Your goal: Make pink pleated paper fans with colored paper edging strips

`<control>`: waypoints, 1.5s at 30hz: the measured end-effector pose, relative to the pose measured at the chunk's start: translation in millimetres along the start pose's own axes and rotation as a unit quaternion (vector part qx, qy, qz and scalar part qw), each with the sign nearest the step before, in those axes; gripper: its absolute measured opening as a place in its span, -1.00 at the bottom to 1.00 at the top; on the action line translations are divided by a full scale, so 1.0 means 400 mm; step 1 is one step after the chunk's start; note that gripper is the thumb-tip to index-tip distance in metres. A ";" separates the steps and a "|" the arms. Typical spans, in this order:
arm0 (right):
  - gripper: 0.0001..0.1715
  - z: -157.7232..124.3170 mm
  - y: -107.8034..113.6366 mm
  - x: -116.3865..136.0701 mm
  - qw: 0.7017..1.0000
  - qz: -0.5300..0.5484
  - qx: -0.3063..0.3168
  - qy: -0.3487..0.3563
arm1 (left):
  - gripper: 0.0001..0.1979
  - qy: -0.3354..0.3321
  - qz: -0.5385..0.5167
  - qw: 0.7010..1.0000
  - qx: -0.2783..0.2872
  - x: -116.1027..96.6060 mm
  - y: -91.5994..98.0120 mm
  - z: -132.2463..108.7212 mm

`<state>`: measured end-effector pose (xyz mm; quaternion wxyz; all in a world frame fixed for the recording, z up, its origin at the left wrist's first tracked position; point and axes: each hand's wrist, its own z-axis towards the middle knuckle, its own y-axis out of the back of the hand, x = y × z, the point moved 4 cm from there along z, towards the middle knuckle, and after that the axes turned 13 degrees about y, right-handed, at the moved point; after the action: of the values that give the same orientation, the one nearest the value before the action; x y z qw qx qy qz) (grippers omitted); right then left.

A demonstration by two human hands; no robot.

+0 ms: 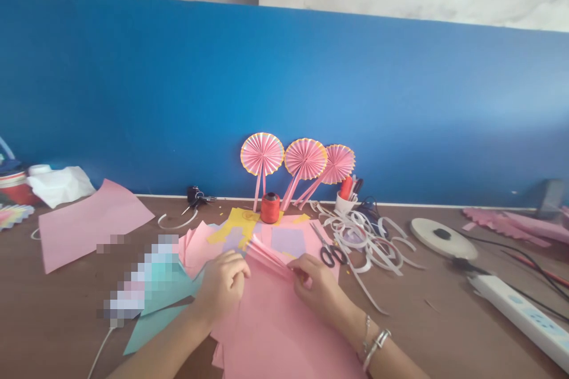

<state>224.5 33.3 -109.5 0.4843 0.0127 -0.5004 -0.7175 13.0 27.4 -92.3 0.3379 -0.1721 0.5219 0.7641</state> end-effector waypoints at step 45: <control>-0.66 -0.010 0.007 0.034 0.991 -0.022 0.132 0.022 | -0.76 0.047 0.064 0.979 0.189 -0.028 -0.069 -0.036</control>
<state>221.3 20.7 -103.1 0.4733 0.1033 -0.5798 -0.6550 38.8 16.6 -109.9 0.2901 -0.1074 0.6821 0.6626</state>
